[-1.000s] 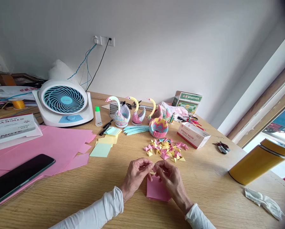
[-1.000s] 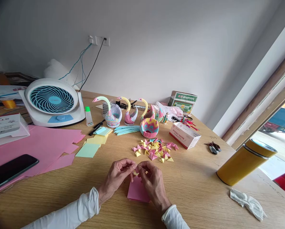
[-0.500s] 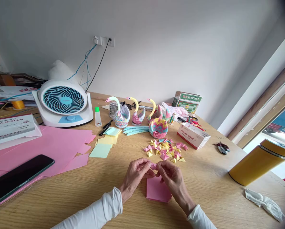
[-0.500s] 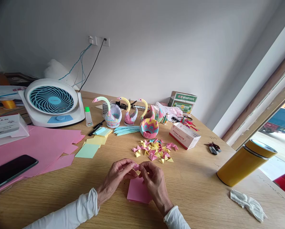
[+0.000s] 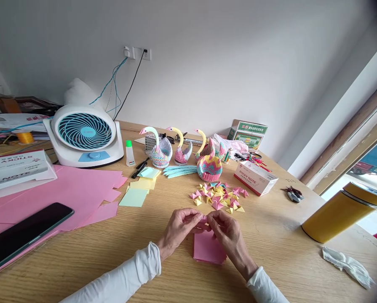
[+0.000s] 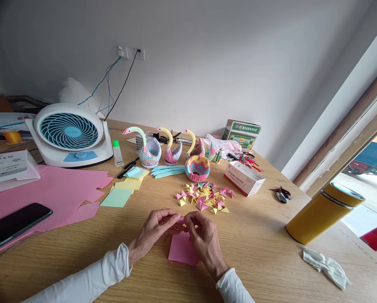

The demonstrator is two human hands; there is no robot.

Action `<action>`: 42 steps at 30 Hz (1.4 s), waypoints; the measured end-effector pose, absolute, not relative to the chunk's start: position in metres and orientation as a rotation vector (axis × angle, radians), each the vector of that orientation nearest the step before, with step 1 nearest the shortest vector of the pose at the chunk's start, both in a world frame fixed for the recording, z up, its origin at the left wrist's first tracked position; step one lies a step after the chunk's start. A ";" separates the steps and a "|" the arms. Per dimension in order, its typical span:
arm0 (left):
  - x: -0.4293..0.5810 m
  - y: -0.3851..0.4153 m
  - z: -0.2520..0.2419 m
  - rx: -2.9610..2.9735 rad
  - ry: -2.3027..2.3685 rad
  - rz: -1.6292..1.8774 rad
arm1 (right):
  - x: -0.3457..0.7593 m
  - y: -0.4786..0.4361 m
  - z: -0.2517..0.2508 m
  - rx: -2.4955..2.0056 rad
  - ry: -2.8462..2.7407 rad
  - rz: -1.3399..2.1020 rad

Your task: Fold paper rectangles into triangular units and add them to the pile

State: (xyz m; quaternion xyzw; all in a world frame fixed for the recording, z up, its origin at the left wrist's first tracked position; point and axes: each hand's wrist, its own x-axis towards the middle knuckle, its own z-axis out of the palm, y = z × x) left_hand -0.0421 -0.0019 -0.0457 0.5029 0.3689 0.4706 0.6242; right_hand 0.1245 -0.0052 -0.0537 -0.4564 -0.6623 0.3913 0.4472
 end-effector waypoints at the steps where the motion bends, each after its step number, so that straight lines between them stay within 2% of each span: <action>1: -0.042 -0.002 -0.046 1.163 0.844 1.075 | 0.125 -0.005 -0.054 -1.124 -1.639 0.975; 30: -0.043 0.000 -0.051 1.007 0.675 1.047 | 0.125 -0.002 -0.059 -1.077 -1.534 0.979; 42: -0.046 0.003 -0.055 1.181 0.728 1.025 | 0.125 -0.002 -0.062 -1.093 -1.556 0.989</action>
